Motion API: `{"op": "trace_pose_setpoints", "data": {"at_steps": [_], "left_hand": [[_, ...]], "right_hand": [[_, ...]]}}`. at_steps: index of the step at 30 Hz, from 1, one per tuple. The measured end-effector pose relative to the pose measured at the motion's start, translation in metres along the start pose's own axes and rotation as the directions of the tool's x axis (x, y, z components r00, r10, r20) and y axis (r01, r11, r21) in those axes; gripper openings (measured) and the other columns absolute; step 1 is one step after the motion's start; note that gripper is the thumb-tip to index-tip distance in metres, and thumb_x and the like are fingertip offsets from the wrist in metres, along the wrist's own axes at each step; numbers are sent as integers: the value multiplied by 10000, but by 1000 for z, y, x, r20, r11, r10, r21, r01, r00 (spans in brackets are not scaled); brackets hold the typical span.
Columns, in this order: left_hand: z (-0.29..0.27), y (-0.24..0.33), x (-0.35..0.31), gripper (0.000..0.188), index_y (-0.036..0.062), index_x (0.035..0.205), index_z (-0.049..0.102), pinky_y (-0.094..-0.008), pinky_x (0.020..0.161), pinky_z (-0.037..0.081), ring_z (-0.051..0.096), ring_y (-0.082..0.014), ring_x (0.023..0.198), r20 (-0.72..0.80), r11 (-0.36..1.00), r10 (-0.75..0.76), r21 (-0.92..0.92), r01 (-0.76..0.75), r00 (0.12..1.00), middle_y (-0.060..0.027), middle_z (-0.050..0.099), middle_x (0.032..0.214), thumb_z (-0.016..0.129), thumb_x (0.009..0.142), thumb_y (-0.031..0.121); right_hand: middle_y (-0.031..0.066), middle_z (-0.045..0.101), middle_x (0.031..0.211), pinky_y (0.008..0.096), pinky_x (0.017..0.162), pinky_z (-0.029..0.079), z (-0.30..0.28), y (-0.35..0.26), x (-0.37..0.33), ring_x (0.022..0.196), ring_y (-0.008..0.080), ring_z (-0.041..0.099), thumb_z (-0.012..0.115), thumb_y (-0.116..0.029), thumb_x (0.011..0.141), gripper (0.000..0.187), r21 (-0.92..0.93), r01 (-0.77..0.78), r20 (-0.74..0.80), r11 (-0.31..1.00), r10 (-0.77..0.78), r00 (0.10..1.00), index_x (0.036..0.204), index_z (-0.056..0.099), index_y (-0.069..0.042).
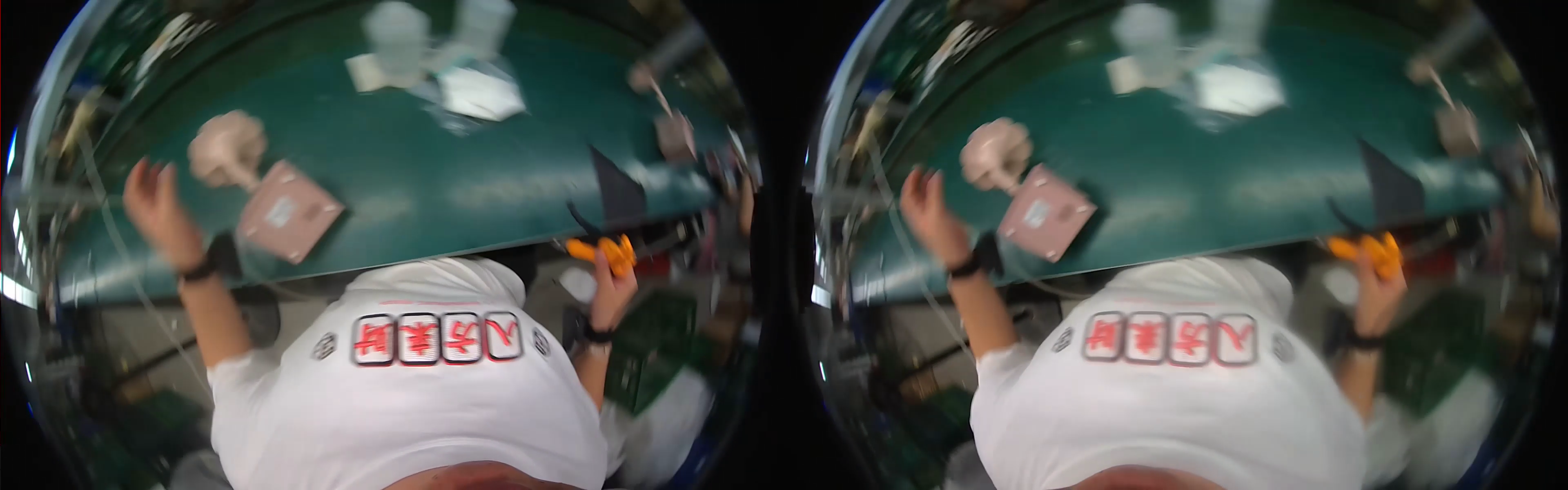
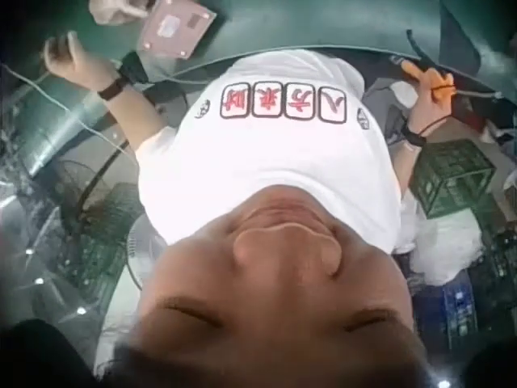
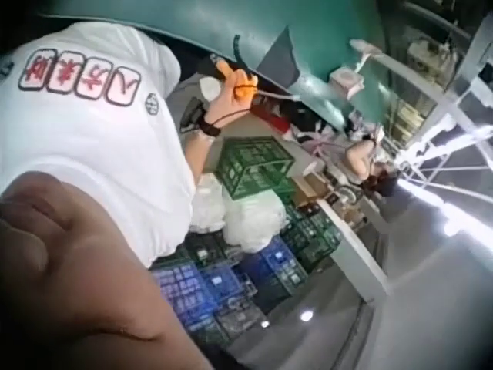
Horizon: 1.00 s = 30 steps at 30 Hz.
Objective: The person cleans a gramophone-shaped speaker by blowing air on it with a nozzle and wiping the base and horn with a cloth. They repeat these actions on a second speaker before applying liquid from a bottle to a fresh cloth.
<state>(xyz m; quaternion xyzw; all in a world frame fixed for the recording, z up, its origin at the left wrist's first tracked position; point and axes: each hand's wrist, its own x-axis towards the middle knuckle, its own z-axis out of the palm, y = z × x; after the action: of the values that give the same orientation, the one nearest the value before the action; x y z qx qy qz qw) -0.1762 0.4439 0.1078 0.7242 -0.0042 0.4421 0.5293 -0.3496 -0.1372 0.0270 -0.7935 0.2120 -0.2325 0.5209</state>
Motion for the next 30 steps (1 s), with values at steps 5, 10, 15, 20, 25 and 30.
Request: {"op": "trace_pose_setpoints", "data": {"at_steps": [5, 10, 15, 20, 25, 30], "left_hand": [[44, 106, -81, 361, 3, 1235, 572, -372, 938, 471, 608, -283, 1071, 634, 883, 349, -469, -16, 690, -175, 634, 1161, 632, 879, 21], [172, 147, -142, 440, -45, 1213, 580, -384, 941, 476, 623, -342, 1055, 938, 928, 315, -336, 159, 145, -209, 639, 1136, 722, 858, 172], [252, 148, -238, 470, -35, 1247, 527, -427, 878, 498, 614, -396, 1015, 877, 876, 479, -480, 54, 33, -232, 626, 1140, 692, 896, 229], [267, 152, -282, 312, -14, 1111, 523, -462, 799, 499, 620, -404, 919, 872, 898, 436, -403, 178, -224, -218, 639, 976, 613, 952, 239], [253, 157, -270, 221, 0, 1072, 543, -469, 799, 479, 611, -414, 935, 848, 942, 315, -334, 33, -427, -230, 642, 1008, 555, 983, 202], [252, 147, -278, 238, 3, 1029, 537, -491, 742, 480, 618, -417, 860, 840, 938, 298, -346, -25, -453, -218, 644, 908, 558, 984, 235]], "right_hand": [[-20, 631, 867, 192, 604, 411, 2, 3, 11, 666, 41, 526, 690, -124, 938, 186, 196, -51, 3, 979, 51, 999, 1087, 668, -15], [3, 636, 898, 191, 610, 425, -9, -4, 2, 651, 54, 531, 672, -113, 945, 188, 368, -86, 95, 926, 55, 994, 1101, 649, -12], [14, 639, 920, 187, 615, 425, -9, -17, -8, 662, 57, 533, 670, -111, 945, 191, 491, -184, 201, 851, 95, 975, 1104, 641, -10], [17, 641, 924, 198, 640, 448, -40, -34, -18, 702, 62, 562, 694, -94, 906, 249, 414, -312, 393, 855, 141, 909, 1129, 614, -22], [22, 640, 957, 219, 742, 461, -129, -41, 5, 823, 68, 587, 686, -19, 814, 401, 66, -237, 538, 969, 166, 827, 1196, 567, -33], [49, 650, 1050, 206, 777, 431, -194, -68, 26, 870, 71, 566, 646, -6, 806, 414, -34, 67, 309, 997, -53, 950, 1212, 571, -26]]}}
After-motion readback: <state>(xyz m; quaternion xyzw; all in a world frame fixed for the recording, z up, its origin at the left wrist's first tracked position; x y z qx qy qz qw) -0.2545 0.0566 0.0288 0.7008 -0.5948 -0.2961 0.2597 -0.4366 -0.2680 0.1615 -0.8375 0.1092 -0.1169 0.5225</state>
